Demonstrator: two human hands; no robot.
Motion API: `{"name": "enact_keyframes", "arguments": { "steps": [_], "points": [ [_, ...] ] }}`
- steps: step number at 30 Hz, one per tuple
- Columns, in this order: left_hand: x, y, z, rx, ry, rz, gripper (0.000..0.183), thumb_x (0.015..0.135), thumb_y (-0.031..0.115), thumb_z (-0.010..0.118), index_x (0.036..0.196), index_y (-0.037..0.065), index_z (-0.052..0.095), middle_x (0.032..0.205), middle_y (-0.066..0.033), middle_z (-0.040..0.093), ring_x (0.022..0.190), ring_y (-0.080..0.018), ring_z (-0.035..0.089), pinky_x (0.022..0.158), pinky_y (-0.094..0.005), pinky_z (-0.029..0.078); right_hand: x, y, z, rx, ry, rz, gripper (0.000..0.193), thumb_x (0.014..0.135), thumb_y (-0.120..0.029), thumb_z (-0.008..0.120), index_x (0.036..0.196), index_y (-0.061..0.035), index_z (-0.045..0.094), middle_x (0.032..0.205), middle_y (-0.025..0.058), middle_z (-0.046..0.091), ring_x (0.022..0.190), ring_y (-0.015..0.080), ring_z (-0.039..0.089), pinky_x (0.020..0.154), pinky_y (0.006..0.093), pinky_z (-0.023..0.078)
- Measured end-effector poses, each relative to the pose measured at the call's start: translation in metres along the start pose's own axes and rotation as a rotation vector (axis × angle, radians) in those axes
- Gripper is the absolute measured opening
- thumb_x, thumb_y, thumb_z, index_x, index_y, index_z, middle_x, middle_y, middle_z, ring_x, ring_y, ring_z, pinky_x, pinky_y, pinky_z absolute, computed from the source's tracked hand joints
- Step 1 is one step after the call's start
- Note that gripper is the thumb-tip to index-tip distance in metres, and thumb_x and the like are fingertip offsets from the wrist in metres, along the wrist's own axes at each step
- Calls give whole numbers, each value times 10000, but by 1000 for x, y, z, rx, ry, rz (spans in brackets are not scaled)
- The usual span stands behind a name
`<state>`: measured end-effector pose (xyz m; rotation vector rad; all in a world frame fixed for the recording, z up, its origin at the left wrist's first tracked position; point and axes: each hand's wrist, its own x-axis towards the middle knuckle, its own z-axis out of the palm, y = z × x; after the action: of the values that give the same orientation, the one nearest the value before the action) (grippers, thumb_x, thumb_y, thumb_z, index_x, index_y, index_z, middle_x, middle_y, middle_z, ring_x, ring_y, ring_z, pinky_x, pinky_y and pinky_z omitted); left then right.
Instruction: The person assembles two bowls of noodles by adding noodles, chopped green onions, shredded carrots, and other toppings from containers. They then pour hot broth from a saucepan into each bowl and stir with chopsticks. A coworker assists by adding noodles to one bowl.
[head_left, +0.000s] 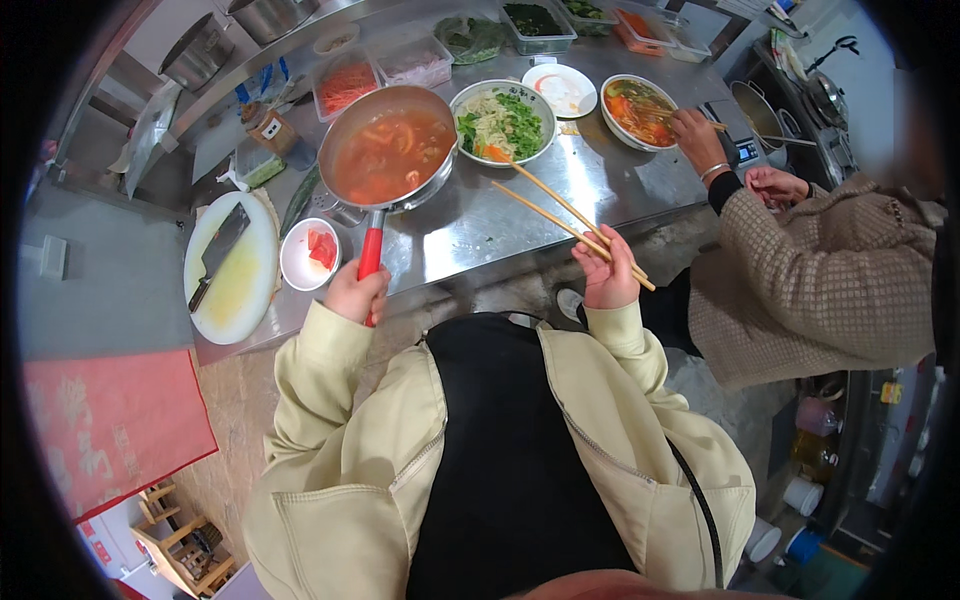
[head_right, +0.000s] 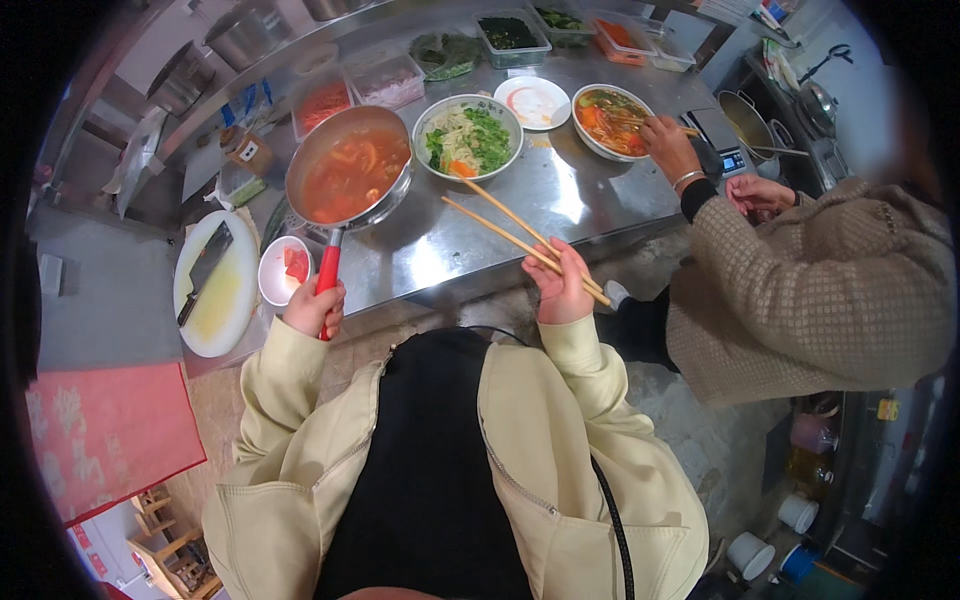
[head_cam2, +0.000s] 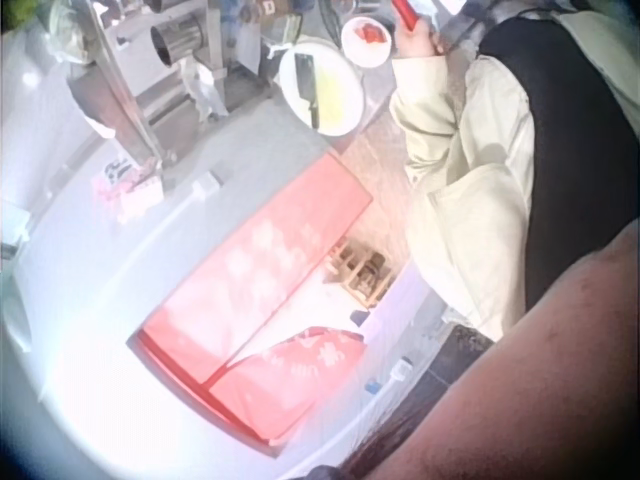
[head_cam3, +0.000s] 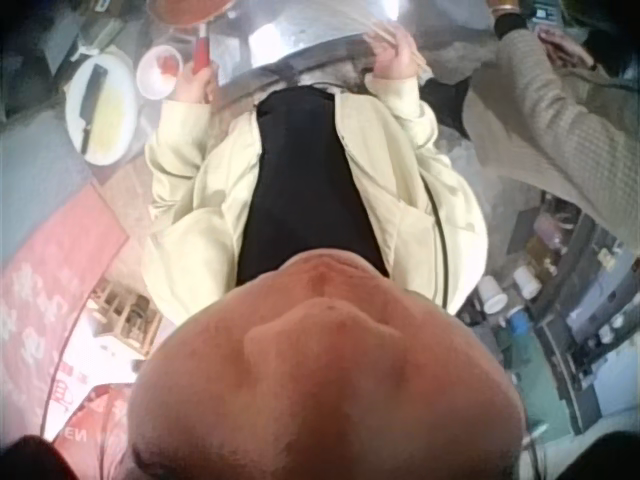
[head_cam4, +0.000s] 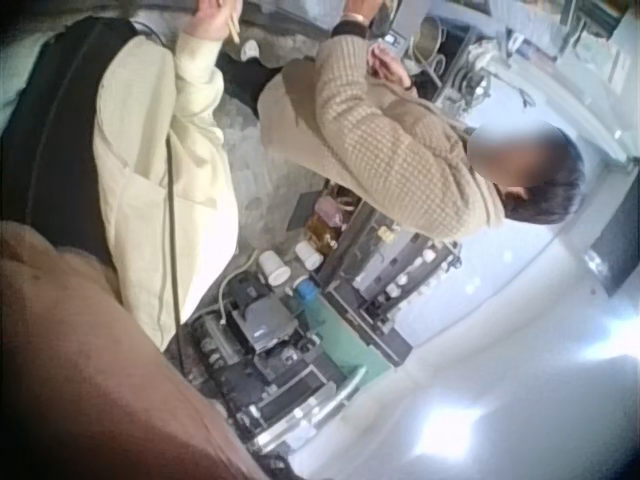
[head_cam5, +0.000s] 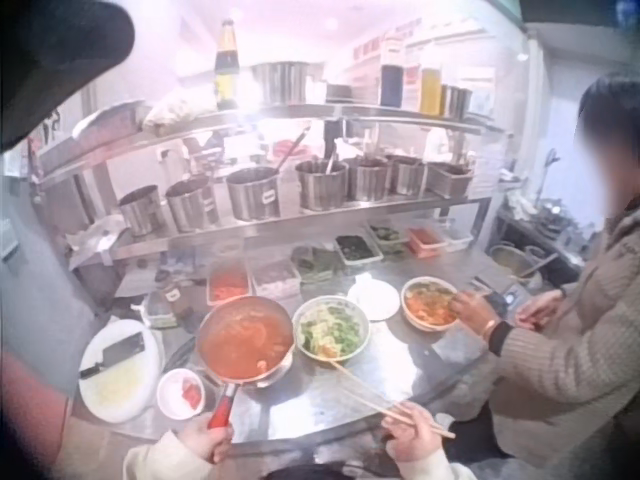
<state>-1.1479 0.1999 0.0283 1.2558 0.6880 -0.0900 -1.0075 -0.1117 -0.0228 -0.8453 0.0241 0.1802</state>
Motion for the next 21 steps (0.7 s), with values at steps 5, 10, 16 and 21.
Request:
{"name": "enact_keyframes", "arguments": {
  "steps": [5, 10, 16, 21],
  "points": [
    [27, 27, 6, 94, 40, 73, 156, 830, 66, 579, 923, 52, 455, 631, -13, 443, 426, -94, 385, 363, -264, 318, 1, -4, -13, 5, 48, -7, 345, 983, -211, 409, 1209, 36, 490, 1067, 183, 615, 908, 254, 636, 851, 370, 530],
    [58, 47, 12, 260, 115, 105, 177, 820, 82, 589, 928, 53, 453, 613, -6, 444, 431, -106, 411, 367, -269, 338, 4, -3, -23, -10, 91, -14, 365, 976, -225, 429, 1223, 37, 488, 1094, 188, 597, 930, 255, 626, 862, 363, 529],
    [93, 59, 21, 500, 199, 117, 158, 813, 93, 597, 907, 69, 473, 582, 0, 443, 414, -98, 405, 354, -268, 328, 7, -2, -34, 7, 109, -14, 364, 973, -223, 435, 1221, 37, 495, 1087, 180, 599, 925, 246, 623, 860, 354, 529],
    [114, 67, 22, 658, 188, 172, 238, 766, 152, 612, 940, 12, 529, 573, -50, 519, 420, -146, 504, 383, -306, 411, 9, -6, -39, 16, 130, -26, 369, 970, -225, 443, 1223, 39, 497, 1080, 179, 604, 912, 245, 628, 851, 355, 534]
  ]
}}
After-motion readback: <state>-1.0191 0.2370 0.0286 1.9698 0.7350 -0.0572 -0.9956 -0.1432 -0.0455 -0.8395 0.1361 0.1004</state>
